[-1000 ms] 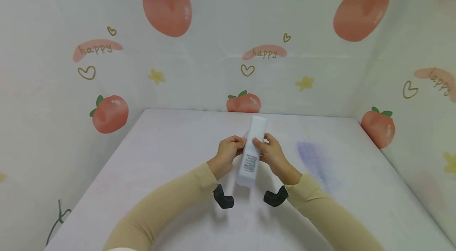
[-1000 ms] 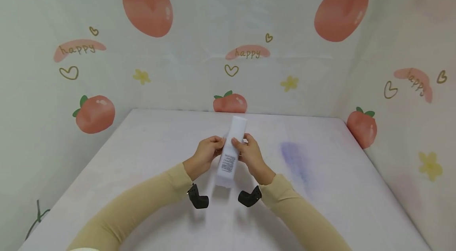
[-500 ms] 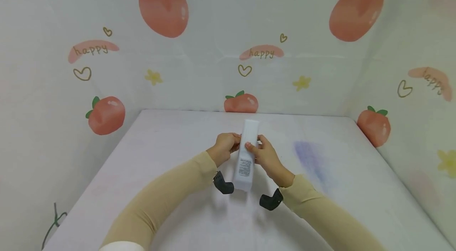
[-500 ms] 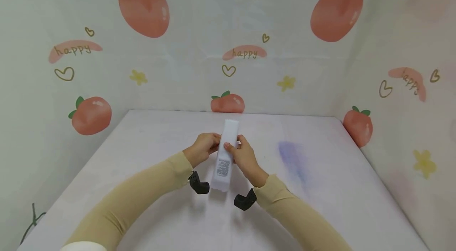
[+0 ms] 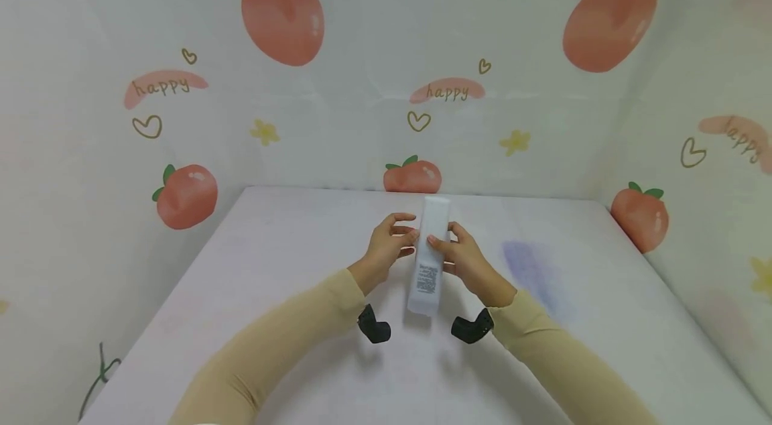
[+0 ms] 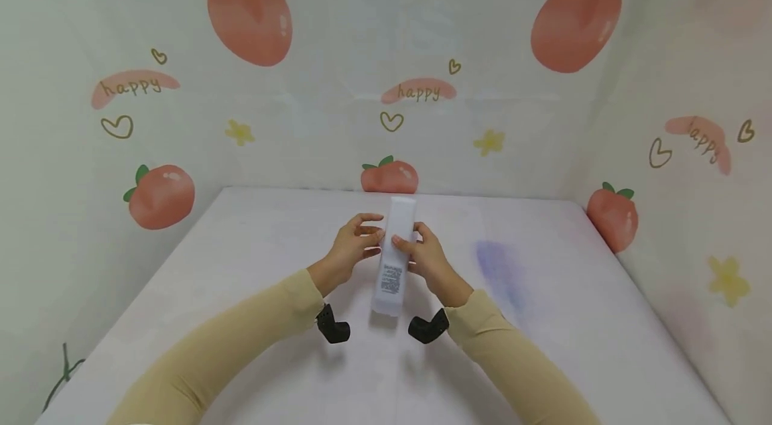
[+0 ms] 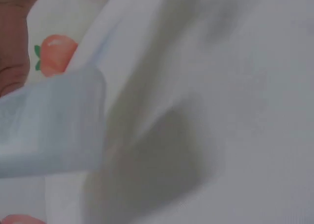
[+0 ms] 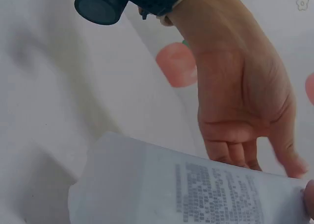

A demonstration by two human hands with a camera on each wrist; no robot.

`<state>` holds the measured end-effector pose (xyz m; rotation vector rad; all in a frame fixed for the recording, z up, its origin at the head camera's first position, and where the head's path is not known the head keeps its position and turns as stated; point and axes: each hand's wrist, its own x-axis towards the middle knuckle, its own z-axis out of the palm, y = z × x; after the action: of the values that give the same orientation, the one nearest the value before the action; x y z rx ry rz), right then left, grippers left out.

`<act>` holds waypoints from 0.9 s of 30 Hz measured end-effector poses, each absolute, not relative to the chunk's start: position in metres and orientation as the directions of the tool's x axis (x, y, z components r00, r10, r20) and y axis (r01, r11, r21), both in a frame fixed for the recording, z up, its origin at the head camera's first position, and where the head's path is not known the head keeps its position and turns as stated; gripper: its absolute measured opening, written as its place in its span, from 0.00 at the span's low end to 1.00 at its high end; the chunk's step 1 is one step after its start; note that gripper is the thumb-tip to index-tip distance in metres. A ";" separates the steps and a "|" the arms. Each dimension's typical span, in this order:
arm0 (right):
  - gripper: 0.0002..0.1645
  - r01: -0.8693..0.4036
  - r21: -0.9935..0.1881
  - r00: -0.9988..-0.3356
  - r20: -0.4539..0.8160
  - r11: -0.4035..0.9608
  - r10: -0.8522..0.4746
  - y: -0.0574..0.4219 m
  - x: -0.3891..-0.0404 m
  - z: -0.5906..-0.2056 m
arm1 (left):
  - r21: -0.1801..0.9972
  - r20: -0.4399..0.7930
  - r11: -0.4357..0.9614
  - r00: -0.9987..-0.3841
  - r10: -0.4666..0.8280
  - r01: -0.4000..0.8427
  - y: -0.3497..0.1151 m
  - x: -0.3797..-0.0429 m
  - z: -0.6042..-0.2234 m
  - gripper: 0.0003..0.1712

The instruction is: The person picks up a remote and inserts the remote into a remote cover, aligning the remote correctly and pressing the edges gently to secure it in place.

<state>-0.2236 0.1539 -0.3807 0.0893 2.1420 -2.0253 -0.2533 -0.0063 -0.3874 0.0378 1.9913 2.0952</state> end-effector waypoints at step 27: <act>0.35 0.267 -0.957 -0.938 -0.233 -0.108 -0.256 0.162 -0.222 -0.389 | 0.969 -0.234 0.013 -0.895 0.379 -0.247 -0.010 -0.244 -0.401 0.27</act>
<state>-0.2220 0.1616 -0.3887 0.0126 1.8245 -2.1084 -0.2442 -0.0101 -0.4010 0.1345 1.8657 1.9347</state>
